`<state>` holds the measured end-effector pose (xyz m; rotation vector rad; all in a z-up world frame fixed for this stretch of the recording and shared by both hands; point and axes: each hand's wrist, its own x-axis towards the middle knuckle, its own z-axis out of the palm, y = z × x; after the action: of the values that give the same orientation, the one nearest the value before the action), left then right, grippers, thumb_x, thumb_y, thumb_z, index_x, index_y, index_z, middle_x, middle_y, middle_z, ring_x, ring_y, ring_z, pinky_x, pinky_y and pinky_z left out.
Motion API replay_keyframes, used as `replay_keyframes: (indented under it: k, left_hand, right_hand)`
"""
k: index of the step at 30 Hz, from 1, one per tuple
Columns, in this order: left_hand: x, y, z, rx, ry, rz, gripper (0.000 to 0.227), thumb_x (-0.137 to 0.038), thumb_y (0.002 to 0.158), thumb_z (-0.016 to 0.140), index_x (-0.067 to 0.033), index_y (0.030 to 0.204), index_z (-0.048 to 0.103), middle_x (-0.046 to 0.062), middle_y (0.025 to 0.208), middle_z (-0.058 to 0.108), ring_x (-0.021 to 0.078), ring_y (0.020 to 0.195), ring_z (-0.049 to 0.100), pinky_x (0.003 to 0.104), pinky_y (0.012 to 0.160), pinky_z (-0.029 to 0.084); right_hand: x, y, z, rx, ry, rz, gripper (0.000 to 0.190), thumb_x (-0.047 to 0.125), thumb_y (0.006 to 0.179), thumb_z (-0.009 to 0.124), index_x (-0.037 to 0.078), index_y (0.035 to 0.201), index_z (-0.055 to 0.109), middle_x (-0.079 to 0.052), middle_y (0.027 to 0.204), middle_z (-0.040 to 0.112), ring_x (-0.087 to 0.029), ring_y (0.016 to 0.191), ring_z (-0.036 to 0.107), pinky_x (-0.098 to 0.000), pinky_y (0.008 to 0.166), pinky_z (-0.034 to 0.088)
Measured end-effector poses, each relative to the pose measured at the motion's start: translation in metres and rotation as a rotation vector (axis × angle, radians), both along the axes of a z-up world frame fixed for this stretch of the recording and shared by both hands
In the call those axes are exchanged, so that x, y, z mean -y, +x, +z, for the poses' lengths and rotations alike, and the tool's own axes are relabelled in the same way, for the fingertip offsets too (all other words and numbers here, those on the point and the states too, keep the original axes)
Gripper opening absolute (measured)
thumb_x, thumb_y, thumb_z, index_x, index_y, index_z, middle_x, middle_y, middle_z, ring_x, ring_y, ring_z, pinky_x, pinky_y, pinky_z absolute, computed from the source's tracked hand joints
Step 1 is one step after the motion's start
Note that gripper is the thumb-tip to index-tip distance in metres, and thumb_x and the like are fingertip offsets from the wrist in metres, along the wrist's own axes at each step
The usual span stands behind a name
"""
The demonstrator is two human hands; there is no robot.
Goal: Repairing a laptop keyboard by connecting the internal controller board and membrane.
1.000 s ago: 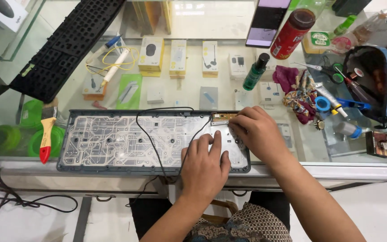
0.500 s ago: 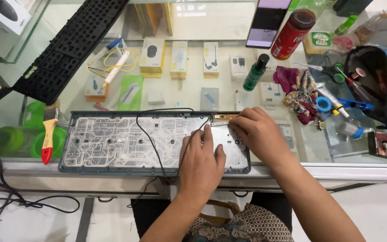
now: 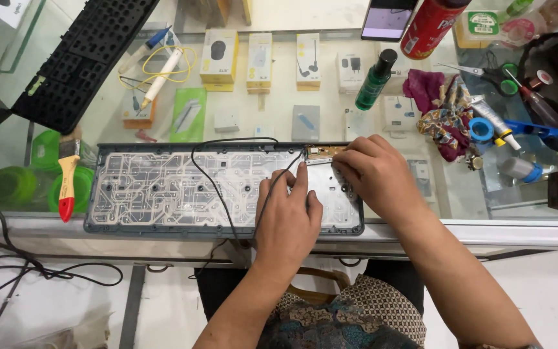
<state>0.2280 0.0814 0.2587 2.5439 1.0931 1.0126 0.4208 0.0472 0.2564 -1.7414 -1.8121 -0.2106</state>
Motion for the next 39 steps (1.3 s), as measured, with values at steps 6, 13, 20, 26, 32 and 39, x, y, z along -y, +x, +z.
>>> replay_keyframes:
  k: [6, 13, 20, 26, 32, 39]
  left_hand:
    - [0.0, -0.001, 0.004, 0.013, -0.008, -0.02, 0.046, -0.011, 0.089, 0.06, 0.0063, 0.131, 0.067, 0.016, 0.094, 0.058, 0.0335, 0.082, 0.057, 0.042, 0.077, 0.05]
    - [-0.002, 0.002, 0.004, -0.007, 0.001, -0.014, 0.048, -0.012, 0.086, 0.062, 0.0037, 0.13, 0.069, 0.015, 0.094, 0.056, 0.034, 0.082, 0.058, 0.043, 0.074, 0.05]
    - [-0.001, 0.0, 0.001, -0.019, 0.0, -0.004, 0.049, -0.013, 0.085, 0.062, 0.0021, 0.132, 0.068, 0.015, 0.096, 0.056, 0.0339, 0.083, 0.058, 0.042, 0.073, 0.049]
    - [-0.001, 0.001, -0.002, -0.03, 0.004, 0.009, 0.051, -0.014, 0.085, 0.063, 0.0006, 0.134, 0.068, 0.014, 0.097, 0.056, 0.0338, 0.084, 0.057, 0.041, 0.071, 0.049]
    - [-0.001, 0.0, -0.001, -0.034, -0.014, 0.018, 0.05, -0.016, 0.085, 0.063, -0.0003, 0.133, 0.068, 0.014, 0.097, 0.055, 0.0328, 0.084, 0.057, 0.042, 0.069, 0.05]
    - [0.0, 0.0, -0.001, -0.038, -0.005, 0.02, 0.05, -0.015, 0.085, 0.062, -0.0019, 0.132, 0.069, 0.012, 0.097, 0.054, 0.0328, 0.086, 0.058, 0.041, 0.07, 0.05]
  right_hand:
    - [-0.001, 0.004, -0.003, -0.004, -0.012, -0.007, 0.012, 0.008, 0.089, 0.081, 0.017, 0.096, 0.077, 0.001, 0.088, 0.067, -0.02, 0.087, 0.067, -0.0339, 0.079, 0.058]
    - [-0.001, 0.004, 0.0, -0.036, 0.009, -0.007, 0.016, 0.009, 0.09, 0.083, 0.015, 0.103, 0.076, -0.001, 0.088, 0.067, -0.023, 0.086, 0.067, -0.0355, 0.079, 0.058]
    - [-0.001, 0.007, -0.001, -0.085, -0.037, -0.006, 0.01, 0.009, 0.092, 0.081, 0.015, 0.099, 0.078, -0.001, 0.088, 0.067, -0.021, 0.086, 0.066, -0.0346, 0.078, 0.058]
    - [-0.002, 0.005, 0.005, -0.208, -0.109, -0.007, 0.007, 0.01, 0.092, 0.082, 0.012, 0.097, 0.077, -0.003, 0.088, 0.069, -0.024, 0.086, 0.067, -0.0377, 0.077, 0.057]
    - [0.0, 0.002, 0.011, -0.179, -0.144, 0.028, 0.011, 0.008, 0.091, 0.08, 0.009, 0.099, 0.073, -0.005, 0.088, 0.066, -0.026, 0.087, 0.065, -0.0394, 0.078, 0.056]
    - [-0.002, 0.01, 0.001, -0.132, -0.132, 0.02, 0.012, 0.008, 0.092, 0.079, 0.011, 0.102, 0.073, -0.004, 0.091, 0.066, -0.025, 0.09, 0.063, -0.0374, 0.081, 0.056]
